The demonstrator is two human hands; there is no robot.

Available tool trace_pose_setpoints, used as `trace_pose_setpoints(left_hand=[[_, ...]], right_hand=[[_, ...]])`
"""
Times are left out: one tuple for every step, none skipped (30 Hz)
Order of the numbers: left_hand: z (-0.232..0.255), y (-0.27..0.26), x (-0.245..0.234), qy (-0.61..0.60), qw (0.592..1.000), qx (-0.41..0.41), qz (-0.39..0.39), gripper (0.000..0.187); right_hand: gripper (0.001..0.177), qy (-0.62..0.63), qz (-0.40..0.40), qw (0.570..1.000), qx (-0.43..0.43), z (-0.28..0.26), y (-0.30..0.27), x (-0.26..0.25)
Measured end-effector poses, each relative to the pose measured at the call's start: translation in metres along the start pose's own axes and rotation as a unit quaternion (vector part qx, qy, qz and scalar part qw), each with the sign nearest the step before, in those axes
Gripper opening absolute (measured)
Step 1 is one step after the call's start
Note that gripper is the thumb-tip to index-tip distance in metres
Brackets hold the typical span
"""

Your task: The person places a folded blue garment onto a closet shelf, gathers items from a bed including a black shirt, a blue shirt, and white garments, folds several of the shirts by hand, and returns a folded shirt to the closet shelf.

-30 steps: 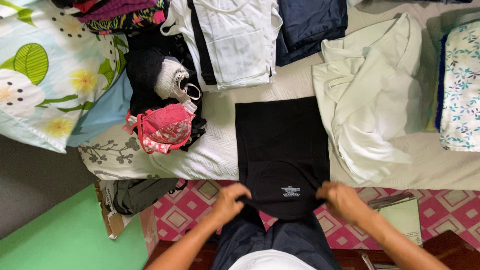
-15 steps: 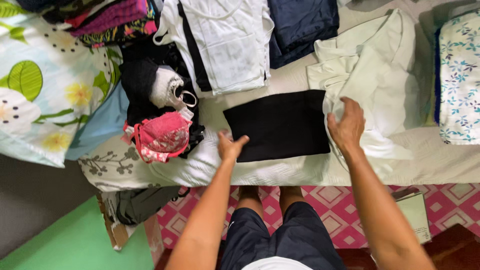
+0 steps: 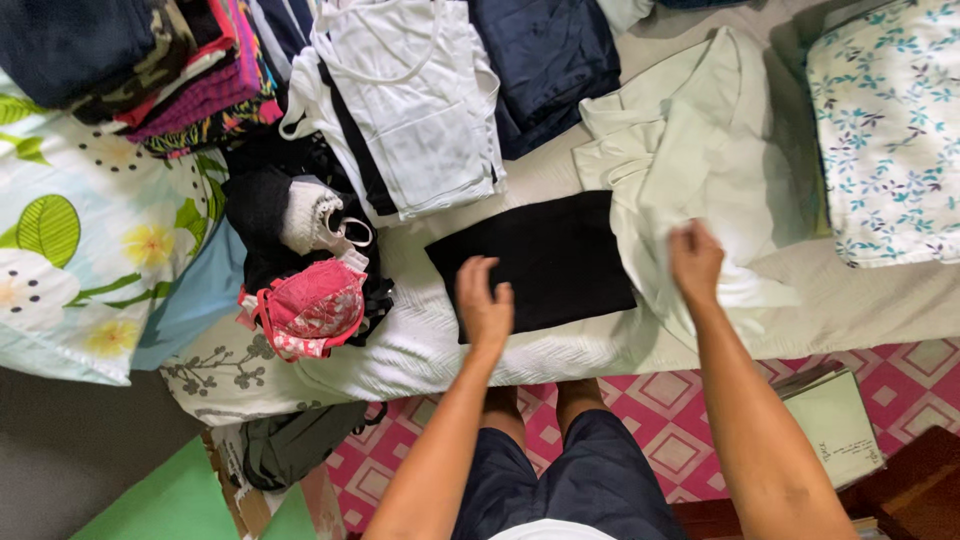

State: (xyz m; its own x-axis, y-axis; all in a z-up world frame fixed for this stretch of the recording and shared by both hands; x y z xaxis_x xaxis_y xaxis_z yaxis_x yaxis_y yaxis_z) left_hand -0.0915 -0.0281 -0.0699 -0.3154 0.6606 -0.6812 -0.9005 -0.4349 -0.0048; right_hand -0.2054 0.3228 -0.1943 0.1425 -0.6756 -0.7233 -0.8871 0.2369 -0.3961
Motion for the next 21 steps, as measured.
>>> trace_pose_setpoints(left_hand=[[0.020, 0.004, 0.008, -0.031, 0.999, 0.008, -0.032, 0.039], [0.040, 0.010, 0.016, -0.062, 0.996, 0.018, -0.064, 0.034], [0.060, 0.015, 0.024, -0.083, 0.990, 0.026, -0.110, 0.032], [0.081, 0.020, 0.032, -0.104, 0.982, 0.034, -0.156, 0.031], [0.103, 0.024, 0.037, -0.106, 0.974, 0.056, -0.191, 0.031], [0.125, 0.029, 0.042, -0.108, 0.966, 0.079, -0.223, 0.030], [0.146, 0.032, 0.045, -0.107, 0.958, 0.101, -0.244, 0.033], [0.166, 0.038, 0.047, -0.105, 0.951, 0.126, -0.263, 0.035], [0.195, 0.045, 0.046, -0.087, 0.945, 0.217, -0.229, 0.048], [0.221, 0.051, 0.042, -0.068, 0.930, 0.306, -0.193, 0.061], [0.234, 0.060, 0.038, -0.068, 0.928, 0.314, -0.189, 0.061], [0.256, 0.060, 0.035, -0.120, 0.892, 0.382, -0.211, 0.071], [0.276, 0.059, 0.030, -0.170, 0.846, 0.447, -0.234, 0.085], [0.288, 0.063, 0.024, -0.171, 0.845, 0.452, -0.231, 0.085], [0.292, 0.069, 0.026, -0.185, 0.852, 0.374, -0.315, 0.071], [0.295, 0.076, 0.023, -0.196, 0.848, 0.296, -0.393, 0.058], [0.302, 0.082, 0.008, -0.197, 0.848, 0.304, -0.387, 0.058], [0.305, 0.090, -0.011, -0.164, 0.853, 0.336, -0.365, 0.044], [0.308, 0.097, -0.030, -0.131, 0.856, 0.367, -0.341, 0.031], [0.308, 0.103, -0.050, -0.068, 0.855, 0.393, -0.332, 0.031], [0.306, 0.111, -0.071, -0.005, 0.851, 0.416, -0.320, 0.030]], right_hand=[[0.022, 0.111, 0.022, 0.994, -0.003, 0.003, 0.004, -0.015], [0.014, 0.221, 0.046, 0.974, -0.007, 0.004, 0.006, -0.035], [0.014, 0.223, 0.050, 0.973, -0.007, -0.001, 0.004, -0.051], [0.012, 0.251, 0.039, 0.967, -0.015, -0.008, 0.000, -0.069], [0.012, 0.278, 0.028, 0.960, -0.023, -0.018, -0.005, -0.086], [0.012, 0.280, 0.032, 0.959, -0.026, -0.030, -0.009, -0.102], [0.013, 0.238, -0.015, 0.971, -0.033, -0.046, -0.014, -0.112], [0.014, 0.196, -0.062, 0.978, -0.042, -0.064, -0.019, -0.118], [0.014, 0.200, -0.057, 0.977, -0.046, -0.083, -0.024, -0.130], [0.017, 0.173, -0.121, 0.974, -0.085, -0.109, -0.032, -0.134], [0.020, 0.144, -0.184, 0.964, -0.123, -0.135, -0.043, -0.139], [0.020, 0.145, -0.178, 0.965, -0.128, -0.156, -0.055, -0.154], [0.025, 0.099, -0.189, 0.961, -0.178, -0.181, -0.073, -0.168], [0.031, 0.050, -0.201, 0.952, -0.226, -0.204, -0.091, -0.185], [0.031, 0.050, -0.196, 0.952, -0.230, -0.222, -0.104, -0.205], [0.033, 0.027, -0.163, 0.952, -0.258, -0.244, -0.114, -0.227], [0.036, 0.004, -0.129, 0.950, -0.285, -0.262, -0.124, -0.244], [0.036, 0.007, -0.121, 0.948, -0.296, -0.271, -0.130, -0.254], [0.026, -0.074, -0.046, 0.952, -0.294, -0.272, -0.133, -0.268], [0.017, -0.155, 0.029, 0.946, -0.283, -0.271, -0.138, -0.281], [0.017, -0.154, 0.036, 0.945, -0.287, -0.270, -0.143, -0.289]])
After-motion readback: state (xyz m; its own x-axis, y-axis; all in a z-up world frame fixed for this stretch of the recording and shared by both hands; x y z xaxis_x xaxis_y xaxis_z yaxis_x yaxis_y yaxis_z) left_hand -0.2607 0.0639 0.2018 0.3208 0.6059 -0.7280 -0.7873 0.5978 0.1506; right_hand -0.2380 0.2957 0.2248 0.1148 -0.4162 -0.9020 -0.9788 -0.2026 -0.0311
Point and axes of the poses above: each hand's wrist, its own y-axis towards the middle knuckle, its own x-axis out of the palm, z = x × y, the point moved 6 cm from there along y, towards the middle knuckle, and after that the axes turned 7 degrees about x, right-handed, at the moved point
